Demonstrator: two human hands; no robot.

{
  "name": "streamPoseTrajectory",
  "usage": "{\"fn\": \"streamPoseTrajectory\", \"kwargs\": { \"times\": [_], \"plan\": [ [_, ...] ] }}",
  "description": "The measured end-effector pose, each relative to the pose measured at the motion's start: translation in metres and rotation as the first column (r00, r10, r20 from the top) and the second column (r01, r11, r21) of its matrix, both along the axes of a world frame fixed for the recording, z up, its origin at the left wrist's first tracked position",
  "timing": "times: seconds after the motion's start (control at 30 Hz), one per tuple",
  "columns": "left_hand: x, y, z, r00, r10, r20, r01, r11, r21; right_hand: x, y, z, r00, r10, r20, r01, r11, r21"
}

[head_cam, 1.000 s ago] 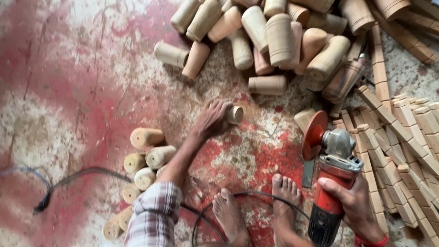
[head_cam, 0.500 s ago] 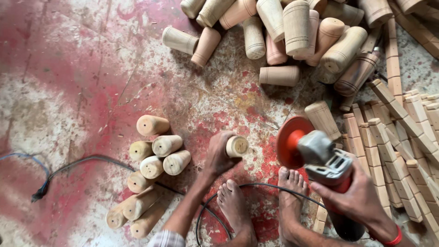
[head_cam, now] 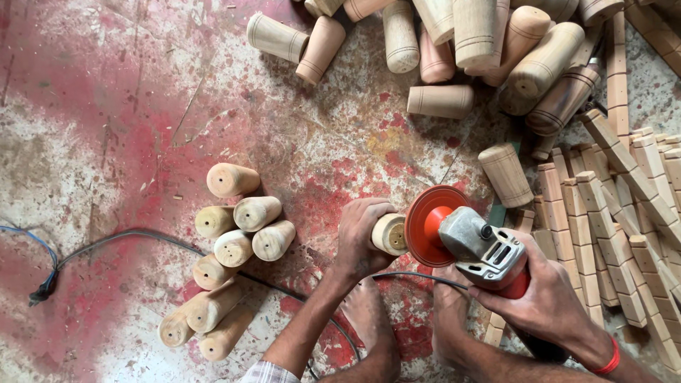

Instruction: The person uses an angle grinder with a sanding disc to smooth the ends of small wooden parts. They pick up each part, sand it, and place it aside, repeating the process for multiple items.

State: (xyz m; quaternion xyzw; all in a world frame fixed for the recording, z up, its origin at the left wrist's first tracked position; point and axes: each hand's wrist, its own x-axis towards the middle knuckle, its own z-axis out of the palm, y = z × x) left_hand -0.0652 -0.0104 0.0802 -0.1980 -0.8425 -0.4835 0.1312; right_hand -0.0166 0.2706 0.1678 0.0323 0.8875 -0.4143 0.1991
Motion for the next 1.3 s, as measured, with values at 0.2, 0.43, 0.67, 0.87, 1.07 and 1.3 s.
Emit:
{"fn": "streamPoseTrajectory", "kwargs": {
  "times": [0.2,0.43,0.67,0.87,1.07,1.3],
  "plan": [
    [-0.003,0.002,0.005,1.000,-0.006,-0.029,0.006,1.000,0.000,0.002,-0.002,0.004,0.998,0.036,-0.045,-0.035,0.999,0.033],
    [-0.001,0.005,0.004,0.999,-0.029,-0.032,0.029,1.000,0.001,0.003,-0.001,0.004,0.997,0.022,-0.078,-0.025,0.999,-0.035],
    [-0.005,0.004,0.006,0.998,-0.015,-0.059,0.015,1.000,-0.010,0.003,0.003,0.004,0.997,0.024,-0.078,-0.027,0.999,-0.038],
    [-0.006,0.010,0.012,0.997,-0.033,-0.066,0.033,0.999,-0.004,0.002,0.005,0.003,0.998,0.007,-0.062,-0.006,1.000,0.022],
    [-0.010,0.007,0.011,0.998,-0.010,-0.067,0.008,0.999,-0.033,0.000,0.005,0.003,1.000,-0.013,-0.016,0.014,0.999,0.032],
    [-0.010,0.015,0.004,0.996,-0.025,-0.082,0.024,1.000,-0.019,0.000,0.004,0.004,0.995,0.054,-0.079,-0.055,0.998,-0.013]
  ]
}}
